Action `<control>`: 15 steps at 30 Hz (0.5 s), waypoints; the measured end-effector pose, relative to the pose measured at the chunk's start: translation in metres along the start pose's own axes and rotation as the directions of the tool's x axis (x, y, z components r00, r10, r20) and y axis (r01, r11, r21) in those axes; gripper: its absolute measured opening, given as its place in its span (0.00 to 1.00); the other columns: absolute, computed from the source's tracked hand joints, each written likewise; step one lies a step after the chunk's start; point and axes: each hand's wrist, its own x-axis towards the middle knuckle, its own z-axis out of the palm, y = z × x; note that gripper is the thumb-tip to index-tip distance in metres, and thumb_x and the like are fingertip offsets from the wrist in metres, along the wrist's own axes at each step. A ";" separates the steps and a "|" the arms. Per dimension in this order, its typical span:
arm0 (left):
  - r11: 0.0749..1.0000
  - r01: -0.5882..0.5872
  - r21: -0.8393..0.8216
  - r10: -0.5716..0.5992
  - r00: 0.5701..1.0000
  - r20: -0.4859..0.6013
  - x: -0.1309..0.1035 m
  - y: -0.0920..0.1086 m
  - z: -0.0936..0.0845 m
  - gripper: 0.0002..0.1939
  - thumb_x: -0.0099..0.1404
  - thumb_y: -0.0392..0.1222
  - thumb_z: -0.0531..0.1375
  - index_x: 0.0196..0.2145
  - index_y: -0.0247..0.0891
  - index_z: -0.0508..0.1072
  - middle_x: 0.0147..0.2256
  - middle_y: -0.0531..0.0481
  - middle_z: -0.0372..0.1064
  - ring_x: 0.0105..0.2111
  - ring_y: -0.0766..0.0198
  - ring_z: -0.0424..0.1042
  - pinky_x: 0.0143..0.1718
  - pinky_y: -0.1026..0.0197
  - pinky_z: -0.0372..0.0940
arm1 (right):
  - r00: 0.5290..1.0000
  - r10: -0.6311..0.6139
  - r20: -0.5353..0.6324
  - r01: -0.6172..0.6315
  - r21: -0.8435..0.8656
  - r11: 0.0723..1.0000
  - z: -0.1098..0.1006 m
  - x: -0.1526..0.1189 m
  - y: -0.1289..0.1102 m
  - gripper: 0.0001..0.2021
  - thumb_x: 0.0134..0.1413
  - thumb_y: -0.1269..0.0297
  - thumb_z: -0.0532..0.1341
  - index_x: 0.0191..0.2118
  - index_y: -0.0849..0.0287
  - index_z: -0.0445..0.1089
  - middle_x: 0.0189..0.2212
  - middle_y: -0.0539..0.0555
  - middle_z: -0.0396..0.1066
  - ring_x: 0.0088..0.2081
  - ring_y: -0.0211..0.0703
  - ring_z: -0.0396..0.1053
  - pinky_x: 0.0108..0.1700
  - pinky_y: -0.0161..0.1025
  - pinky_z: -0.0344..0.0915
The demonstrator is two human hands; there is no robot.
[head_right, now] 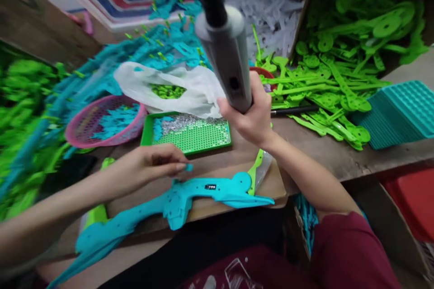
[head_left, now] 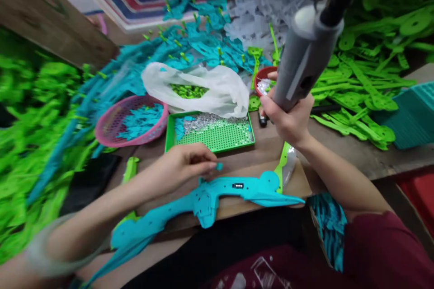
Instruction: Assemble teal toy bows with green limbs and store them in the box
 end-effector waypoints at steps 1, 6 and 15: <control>0.999 0.001 -0.041 0.001 1.000 0.032 -0.006 0.004 0.014 0.13 0.61 0.53 0.61 0.34 0.41 0.76 0.29 0.51 0.76 0.30 0.60 0.75 0.31 0.60 0.68 | 1.000 0.001 0.000 -0.001 -0.014 1.000 0.001 0.000 0.001 0.17 0.53 0.55 0.70 0.45 0.49 0.67 0.30 0.48 0.68 0.33 0.44 0.71 0.35 0.45 0.75; 0.988 0.034 -0.150 -0.033 0.999 0.005 -0.013 0.007 0.064 0.10 0.60 0.49 0.60 0.32 0.40 0.75 0.28 0.51 0.75 0.29 0.61 0.74 0.30 0.61 0.68 | 1.000 -0.004 0.020 0.005 -0.048 0.999 0.004 -0.002 0.002 0.19 0.53 0.53 0.70 0.47 0.49 0.68 0.33 0.49 0.68 0.34 0.44 0.71 0.35 0.45 0.76; 0.910 0.152 -0.385 -0.170 0.985 -0.012 -0.014 -0.004 0.080 0.11 0.59 0.51 0.63 0.31 0.40 0.74 0.28 0.49 0.78 0.29 0.60 0.77 0.32 0.59 0.73 | 0.999 -0.024 0.024 0.026 -0.075 0.997 0.007 -0.006 -0.003 0.15 0.54 0.55 0.69 0.44 0.50 0.67 0.33 0.49 0.68 0.36 0.45 0.72 0.40 0.47 0.76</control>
